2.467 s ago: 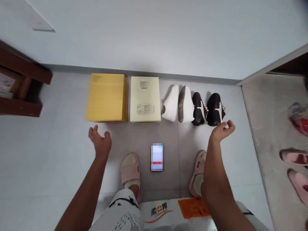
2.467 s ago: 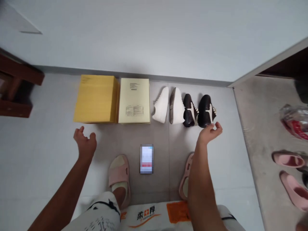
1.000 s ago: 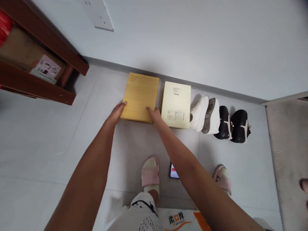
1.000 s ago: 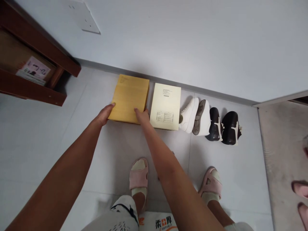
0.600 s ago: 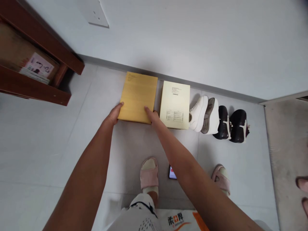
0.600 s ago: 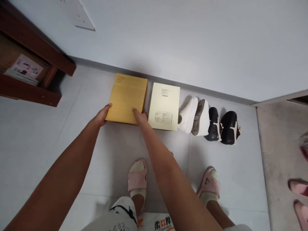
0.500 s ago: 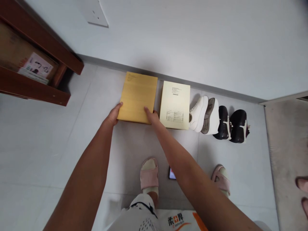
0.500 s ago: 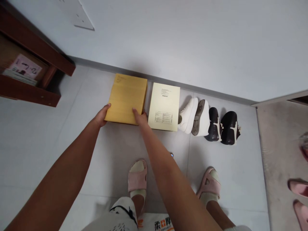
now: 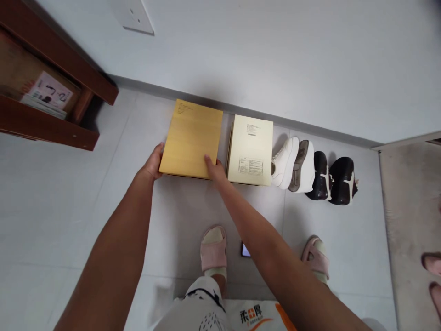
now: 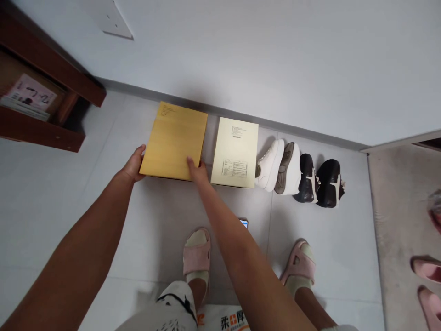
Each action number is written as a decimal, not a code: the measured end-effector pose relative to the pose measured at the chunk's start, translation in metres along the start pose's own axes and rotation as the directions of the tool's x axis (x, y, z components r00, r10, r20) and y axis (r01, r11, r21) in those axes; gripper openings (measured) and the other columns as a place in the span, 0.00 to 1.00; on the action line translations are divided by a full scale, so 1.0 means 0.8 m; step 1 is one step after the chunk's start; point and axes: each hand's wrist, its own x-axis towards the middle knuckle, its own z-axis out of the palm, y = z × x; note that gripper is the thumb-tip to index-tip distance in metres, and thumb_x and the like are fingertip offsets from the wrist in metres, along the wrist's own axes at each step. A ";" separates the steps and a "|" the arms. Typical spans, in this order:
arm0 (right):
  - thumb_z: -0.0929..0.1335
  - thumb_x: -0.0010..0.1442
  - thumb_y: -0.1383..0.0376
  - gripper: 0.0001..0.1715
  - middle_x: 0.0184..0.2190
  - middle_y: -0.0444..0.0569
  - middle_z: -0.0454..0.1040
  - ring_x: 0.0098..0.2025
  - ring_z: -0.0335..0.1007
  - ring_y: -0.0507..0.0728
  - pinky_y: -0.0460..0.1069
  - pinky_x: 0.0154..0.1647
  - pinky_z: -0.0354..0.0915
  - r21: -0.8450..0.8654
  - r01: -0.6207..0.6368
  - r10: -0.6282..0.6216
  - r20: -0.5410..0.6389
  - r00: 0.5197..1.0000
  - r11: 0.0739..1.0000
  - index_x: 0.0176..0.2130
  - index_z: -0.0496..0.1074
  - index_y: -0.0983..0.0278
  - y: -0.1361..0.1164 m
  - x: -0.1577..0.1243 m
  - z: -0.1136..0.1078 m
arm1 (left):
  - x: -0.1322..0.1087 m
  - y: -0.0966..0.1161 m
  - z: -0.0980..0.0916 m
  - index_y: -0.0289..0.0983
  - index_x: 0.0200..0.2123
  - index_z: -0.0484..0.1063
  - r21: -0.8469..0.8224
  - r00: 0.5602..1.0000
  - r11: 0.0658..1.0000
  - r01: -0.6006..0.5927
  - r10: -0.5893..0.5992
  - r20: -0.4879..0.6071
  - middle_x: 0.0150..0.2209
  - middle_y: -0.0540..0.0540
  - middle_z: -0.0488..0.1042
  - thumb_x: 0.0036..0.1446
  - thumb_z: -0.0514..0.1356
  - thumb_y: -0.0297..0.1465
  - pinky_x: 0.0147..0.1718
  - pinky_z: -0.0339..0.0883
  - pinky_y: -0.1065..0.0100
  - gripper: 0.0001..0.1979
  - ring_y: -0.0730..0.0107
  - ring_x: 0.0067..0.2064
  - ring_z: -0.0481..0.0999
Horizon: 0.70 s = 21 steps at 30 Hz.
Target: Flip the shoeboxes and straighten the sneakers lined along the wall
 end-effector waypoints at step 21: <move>0.62 0.69 0.41 0.47 0.79 0.55 0.45 0.81 0.31 0.64 0.64 0.79 0.39 -0.468 0.327 -0.314 0.108 0.943 0.821 0.75 0.54 0.63 -0.046 -0.027 -0.005 | -0.057 0.008 -0.002 0.36 0.50 0.78 -0.397 0.983 0.910 0.119 -0.051 0.178 0.40 0.38 0.83 0.60 0.59 0.51 0.41 0.81 0.54 0.27 0.48 0.43 0.84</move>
